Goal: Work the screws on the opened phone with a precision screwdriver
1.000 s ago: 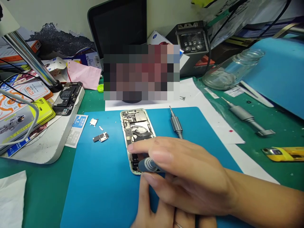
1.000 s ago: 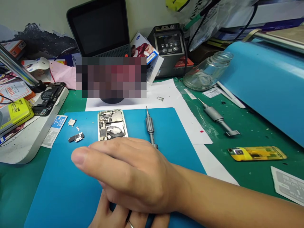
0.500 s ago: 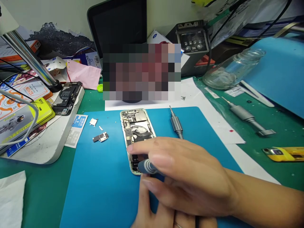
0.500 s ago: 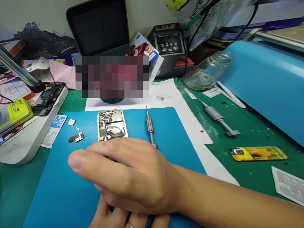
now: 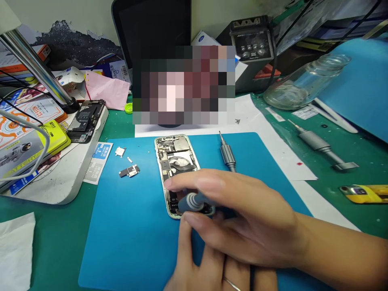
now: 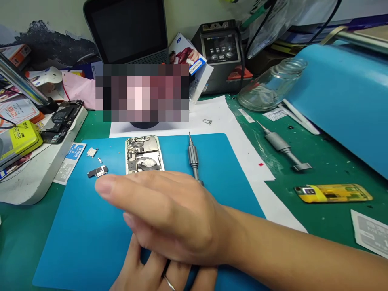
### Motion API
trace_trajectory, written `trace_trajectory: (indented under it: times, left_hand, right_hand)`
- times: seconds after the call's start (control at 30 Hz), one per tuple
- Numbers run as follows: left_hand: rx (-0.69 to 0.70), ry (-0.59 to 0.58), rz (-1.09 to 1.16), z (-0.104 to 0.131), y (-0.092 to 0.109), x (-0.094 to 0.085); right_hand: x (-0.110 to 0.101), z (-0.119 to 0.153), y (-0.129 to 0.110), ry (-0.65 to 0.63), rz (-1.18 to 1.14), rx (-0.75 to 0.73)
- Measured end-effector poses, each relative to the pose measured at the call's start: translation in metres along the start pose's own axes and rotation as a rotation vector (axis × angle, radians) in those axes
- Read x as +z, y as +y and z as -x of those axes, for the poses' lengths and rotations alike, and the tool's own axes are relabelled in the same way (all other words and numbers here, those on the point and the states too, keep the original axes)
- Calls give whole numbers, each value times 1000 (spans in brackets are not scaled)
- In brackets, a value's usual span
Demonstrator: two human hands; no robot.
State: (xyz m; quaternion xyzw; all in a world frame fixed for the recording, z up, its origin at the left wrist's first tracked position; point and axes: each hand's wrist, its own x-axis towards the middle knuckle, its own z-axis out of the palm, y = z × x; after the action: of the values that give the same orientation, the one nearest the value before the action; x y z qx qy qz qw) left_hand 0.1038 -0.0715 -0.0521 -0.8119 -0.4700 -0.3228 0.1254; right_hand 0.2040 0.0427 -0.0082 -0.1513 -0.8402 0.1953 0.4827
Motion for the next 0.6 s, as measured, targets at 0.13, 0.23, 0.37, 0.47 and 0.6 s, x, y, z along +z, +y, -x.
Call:
trace_trajectory:
  times: [0.13, 0.23, 0.37, 0.47, 0.6]
  left_hand:
    - [-52, 13, 14, -1, 10, 9]
    - [-17, -37, -11, -2, 7, 5]
    - [45, -128, 45, -9, -6, -9]
    - [90, -199, 42, -13, -14, -18]
    - [173, -339, 48, -17, -18, -26]
  right_hand:
    - [5, 7, -1, 57, -129, 101]
    - [6, 10, 0, 83, -184, 113]
    - [4, 7, 0, 98, -208, 144]
    - [3, 3, 0, 93, -219, 175]
    - [4, 4, 2, 116, -198, 170]
